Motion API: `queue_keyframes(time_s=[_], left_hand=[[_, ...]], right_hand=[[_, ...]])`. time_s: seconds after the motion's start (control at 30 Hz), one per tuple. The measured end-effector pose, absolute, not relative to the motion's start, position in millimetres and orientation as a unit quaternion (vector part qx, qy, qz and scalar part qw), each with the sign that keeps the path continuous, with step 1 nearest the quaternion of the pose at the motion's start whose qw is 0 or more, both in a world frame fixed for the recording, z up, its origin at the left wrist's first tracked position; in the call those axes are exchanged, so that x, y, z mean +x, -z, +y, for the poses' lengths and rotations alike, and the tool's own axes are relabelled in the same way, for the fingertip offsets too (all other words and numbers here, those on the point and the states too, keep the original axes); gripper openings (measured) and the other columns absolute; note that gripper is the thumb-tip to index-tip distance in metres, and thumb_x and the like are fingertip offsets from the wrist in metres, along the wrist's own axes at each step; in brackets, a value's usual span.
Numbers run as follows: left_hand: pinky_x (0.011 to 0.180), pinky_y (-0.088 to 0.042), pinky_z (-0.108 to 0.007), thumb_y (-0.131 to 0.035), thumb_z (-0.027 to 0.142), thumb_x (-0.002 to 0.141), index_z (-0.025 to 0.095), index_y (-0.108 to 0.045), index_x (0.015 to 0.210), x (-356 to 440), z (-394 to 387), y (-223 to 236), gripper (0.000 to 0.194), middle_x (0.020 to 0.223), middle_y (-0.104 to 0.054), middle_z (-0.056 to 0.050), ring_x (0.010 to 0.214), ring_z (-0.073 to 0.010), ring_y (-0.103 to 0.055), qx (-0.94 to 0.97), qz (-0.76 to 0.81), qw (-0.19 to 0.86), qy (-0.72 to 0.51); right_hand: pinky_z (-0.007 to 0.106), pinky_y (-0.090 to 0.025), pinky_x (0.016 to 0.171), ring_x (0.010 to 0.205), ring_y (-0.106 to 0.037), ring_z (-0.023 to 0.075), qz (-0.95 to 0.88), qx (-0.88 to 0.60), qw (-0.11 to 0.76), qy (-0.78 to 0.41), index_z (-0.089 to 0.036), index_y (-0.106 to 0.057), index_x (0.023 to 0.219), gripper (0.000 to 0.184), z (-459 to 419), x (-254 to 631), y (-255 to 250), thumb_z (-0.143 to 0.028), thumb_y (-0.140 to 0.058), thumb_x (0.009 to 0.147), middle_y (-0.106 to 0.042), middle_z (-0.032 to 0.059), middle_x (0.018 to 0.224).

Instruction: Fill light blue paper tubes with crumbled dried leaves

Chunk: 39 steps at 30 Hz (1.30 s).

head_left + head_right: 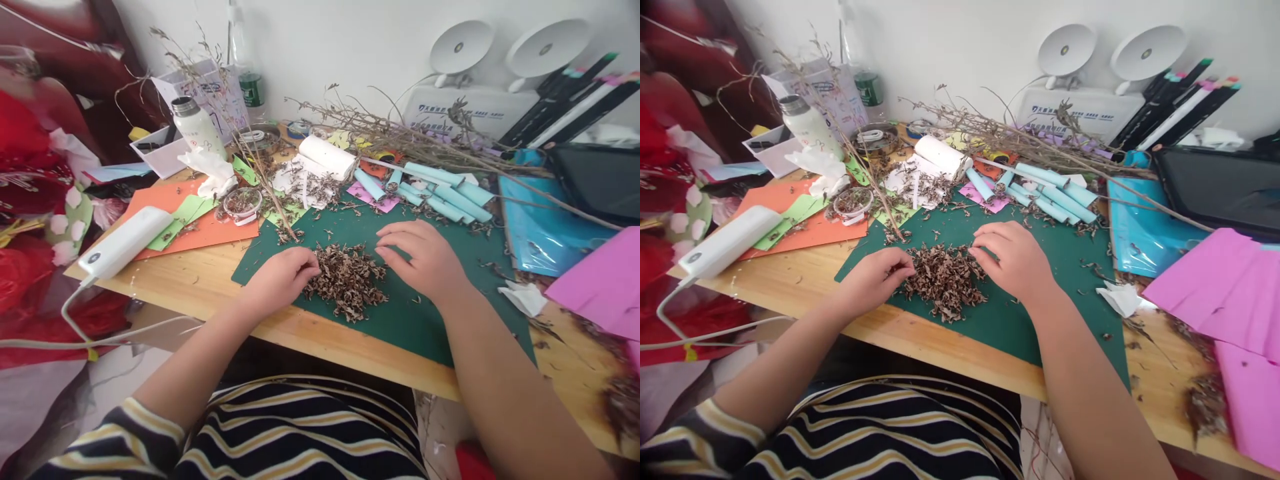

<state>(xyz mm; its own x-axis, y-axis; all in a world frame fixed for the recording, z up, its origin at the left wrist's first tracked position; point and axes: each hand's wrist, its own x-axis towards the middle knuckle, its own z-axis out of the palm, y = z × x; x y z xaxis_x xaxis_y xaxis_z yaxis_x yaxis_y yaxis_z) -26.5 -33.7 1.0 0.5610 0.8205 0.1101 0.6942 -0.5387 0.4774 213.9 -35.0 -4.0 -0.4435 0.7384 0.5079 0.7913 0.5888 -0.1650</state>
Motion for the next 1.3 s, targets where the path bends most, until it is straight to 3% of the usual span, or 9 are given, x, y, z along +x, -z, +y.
queue_keyframes(time_s=[0.17, 0.27, 0.37, 0.5, 0.73, 0.9, 1.07, 1.2, 1.3], left_hand=[[0.077, -0.044, -0.023, -0.045, 0.016, 0.08, 0.018, -0.057, 0.084, -18, -34, 5, 0.013, 0.085, -0.062, -0.001, 0.082, -0.0115, -0.056, 0.857, 0.38, 0.225, -0.266], [0.081, -0.044, -0.025, -0.044, 0.018, 0.081, 0.017, -0.058, 0.087, -36, -34, 9, 0.016, 0.091, -0.061, -0.004, 0.088, -0.0131, -0.055, 0.855, 0.37, 0.196, -0.305], [0.072, -0.047, -0.028, -0.046, 0.023, 0.08, 0.016, -0.057, 0.094, -57, -33, 13, 0.02, 0.093, -0.058, -0.006, 0.077, -0.0147, -0.056, 0.852, 0.446, 0.156, -0.224], [0.082, -0.043, -0.035, -0.046, 0.027, 0.08, 0.015, -0.058, 0.097, -65, -32, 18, 0.024, 0.096, -0.055, -0.008, 0.088, -0.0192, -0.052, 0.86, 0.482, 0.102, -0.131], [0.075, -0.042, -0.034, -0.042, 0.023, 0.081, 0.015, -0.057, 0.076, -55, -33, 18, 0.018, 0.081, -0.056, -0.006, 0.079, -0.0194, -0.051, 0.855, 0.502, 0.072, -0.109], [0.068, -0.043, -0.028, -0.043, 0.022, 0.081, 0.015, -0.054, 0.076, -39, -37, 13, 0.014, 0.077, -0.056, -0.004, 0.073, -0.0157, -0.052, 0.833, 0.494, 0.12, -0.219], [0.075, -0.043, -0.026, -0.045, 0.021, 0.079, 0.016, -0.058, 0.082, -15, -35, 10, 0.014, 0.082, -0.062, -0.003, 0.079, -0.0137, -0.055, 0.85, 0.411, 0.186, -0.272], [0.067, -0.045, -0.024, -0.045, 0.028, 0.08, 0.017, -0.061, 0.085, -16, -15, 0, 0.02, 0.08, -0.064, -0.002, 0.072, -0.0126, -0.058, 0.827, 0.415, 0.256, -0.279], [0.063, -0.045, -0.023, -0.046, 0.035, 0.079, 0.016, -0.062, 0.083, -15, 3, -17, 0.025, 0.079, -0.064, -0.003, 0.07, -0.0131, -0.058, 0.845, 0.385, 0.251, -0.272]], right_hand=[[0.034, -0.042, 0.075, 0.085, -0.057, 0.0199, -0.842, -0.46, 0.279, 0.046, -0.016, -0.06, 0.08, 0.023, -31, 215, 7, -0.028, -0.042, 0.082, -0.064, 0.0078, 0.088], [0.036, -0.042, 0.071, 0.088, -0.055, 0.0229, -0.822, -0.534, 0.2, 0.013, -0.018, -0.061, 0.083, 0.026, -29, 225, 4, -0.03, -0.038, 0.083, -0.063, 0.0069, 0.092], [0.033, -0.042, 0.064, 0.084, -0.055, 0.0224, -0.806, -0.58, 0.093, -0.074, -0.022, -0.062, 0.083, 0.024, -29, 237, 2, -0.031, -0.04, 0.08, -0.063, 0.0042, 0.092], [0.026, -0.04, 0.054, 0.071, -0.055, 0.0166, -0.793, -0.584, 0.029, -0.169, -0.024, -0.061, 0.081, 0.017, -30, 243, 4, -0.031, -0.049, 0.072, -0.062, 0.0028, 0.086], [0.024, -0.035, 0.049, 0.062, -0.051, 0.0136, -0.779, -0.607, 0.054, -0.146, -0.021, -0.056, 0.073, 0.01, -32, 242, 2, -0.025, -0.047, 0.073, -0.059, 0.0023, 0.079], [0.027, -0.039, 0.061, 0.072, -0.052, 0.0154, -0.786, -0.553, 0.271, -0.056, -0.019, -0.058, 0.087, 0.021, -42, 212, -6, -0.028, -0.04, 0.081, -0.061, 0.0049, 0.086], [0.033, -0.036, 0.063, 0.083, -0.051, 0.0225, -0.852, -0.494, 0.169, 0.032, -0.025, -0.058, 0.104, 0.029, -45, 192, 0, -0.03, -0.038, 0.084, -0.06, 0.0028, 0.102], [0.035, -0.037, 0.066, 0.088, -0.051, 0.0231, -0.822, -0.544, 0.166, 0.03, -0.021, -0.057, 0.106, 0.033, -37, 214, 5, -0.028, -0.033, 0.085, -0.058, 0.0055, 0.106], [0.036, -0.038, 0.07, 0.091, -0.051, 0.0229, -0.827, -0.537, 0.163, 0.002, -0.019, -0.057, 0.106, 0.033, -34, 224, 7, -0.031, -0.034, 0.085, -0.058, 0.0067, 0.106]])
